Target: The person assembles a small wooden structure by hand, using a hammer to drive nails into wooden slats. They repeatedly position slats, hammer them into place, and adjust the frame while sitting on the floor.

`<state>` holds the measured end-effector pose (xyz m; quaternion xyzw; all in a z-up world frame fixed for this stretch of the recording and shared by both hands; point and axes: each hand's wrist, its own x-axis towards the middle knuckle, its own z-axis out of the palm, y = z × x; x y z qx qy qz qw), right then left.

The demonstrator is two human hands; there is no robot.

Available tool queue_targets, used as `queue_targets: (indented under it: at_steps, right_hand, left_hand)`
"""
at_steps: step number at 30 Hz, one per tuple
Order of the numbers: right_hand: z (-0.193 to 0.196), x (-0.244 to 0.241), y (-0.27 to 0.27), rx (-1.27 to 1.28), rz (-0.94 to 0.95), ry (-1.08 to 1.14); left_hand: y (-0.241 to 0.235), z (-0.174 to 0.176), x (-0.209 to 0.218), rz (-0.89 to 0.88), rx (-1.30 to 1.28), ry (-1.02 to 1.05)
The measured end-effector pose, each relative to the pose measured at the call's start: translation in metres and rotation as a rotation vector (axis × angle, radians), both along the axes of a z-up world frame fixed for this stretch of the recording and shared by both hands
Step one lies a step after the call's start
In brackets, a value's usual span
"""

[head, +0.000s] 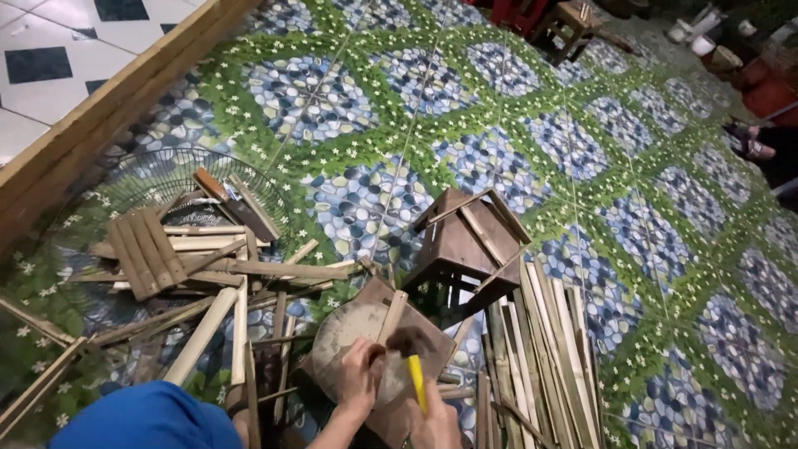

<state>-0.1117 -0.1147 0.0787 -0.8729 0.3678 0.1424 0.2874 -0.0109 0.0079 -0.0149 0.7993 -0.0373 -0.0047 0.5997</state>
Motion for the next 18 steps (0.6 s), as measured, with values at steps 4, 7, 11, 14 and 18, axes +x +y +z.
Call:
queue_targets:
  at_steps: [4, 7, 11, 14, 18]
  right_hand:
    - [-0.018, -0.003, -0.001, -0.076, -0.130, 0.014]
    - [-0.021, -0.012, -0.007, -0.050, -0.054, -0.158]
    - [-0.004, -0.001, 0.014, -0.134, -0.022, 0.100]
    - [0.038, 0.006, 0.027, 0.000, -0.079, 0.121]
    - [0.006, -0.012, 0.026, -0.160, -0.029, -0.014]
  left_hand:
    - [-0.005, -0.008, 0.003, 0.031, 0.033, -0.052]
    - [-0.003, -0.002, 0.003, 0.012, 0.158, 0.055]
    - [-0.010, -0.022, 0.005, 0.049, -0.023, -0.075]
    - [-0.009, -0.024, 0.009, 0.097, 0.044, 0.001]
    - [-0.003, 0.001, 0.004, 0.060, 0.082, 0.142]
